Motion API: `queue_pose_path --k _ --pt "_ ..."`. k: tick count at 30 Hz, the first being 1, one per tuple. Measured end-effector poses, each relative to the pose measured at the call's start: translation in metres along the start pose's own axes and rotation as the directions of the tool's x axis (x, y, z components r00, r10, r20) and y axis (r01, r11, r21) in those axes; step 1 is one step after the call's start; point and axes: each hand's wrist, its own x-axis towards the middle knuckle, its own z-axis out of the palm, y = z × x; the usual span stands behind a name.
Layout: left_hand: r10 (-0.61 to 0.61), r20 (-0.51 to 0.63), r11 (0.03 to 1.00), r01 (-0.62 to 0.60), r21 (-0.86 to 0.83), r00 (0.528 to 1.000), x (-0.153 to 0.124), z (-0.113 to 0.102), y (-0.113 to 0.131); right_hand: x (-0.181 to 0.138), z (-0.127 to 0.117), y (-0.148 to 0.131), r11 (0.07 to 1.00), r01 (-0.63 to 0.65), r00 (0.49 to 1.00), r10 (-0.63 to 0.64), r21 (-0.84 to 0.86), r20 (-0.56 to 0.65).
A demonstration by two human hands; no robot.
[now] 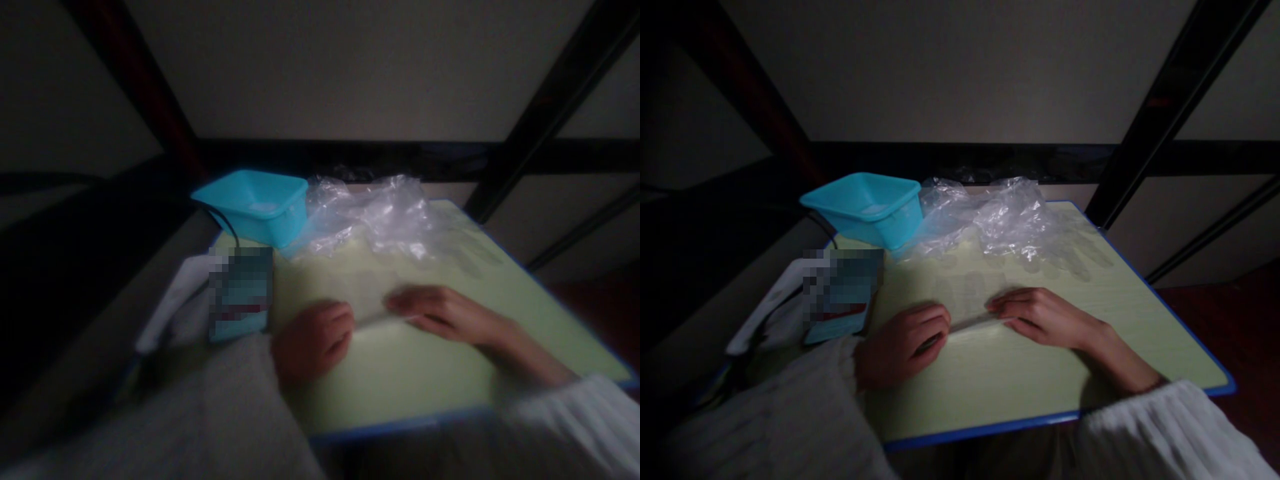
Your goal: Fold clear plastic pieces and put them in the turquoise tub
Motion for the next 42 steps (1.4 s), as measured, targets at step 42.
queue_pose_path --k 42 --pt "-0.541 0.295 0.307 0.512 -0.802 0.788 0.003 0.006 -0.014 0.015 0.018 0.019 0.387 -0.418 0.703 0.711 0.822 0.023"
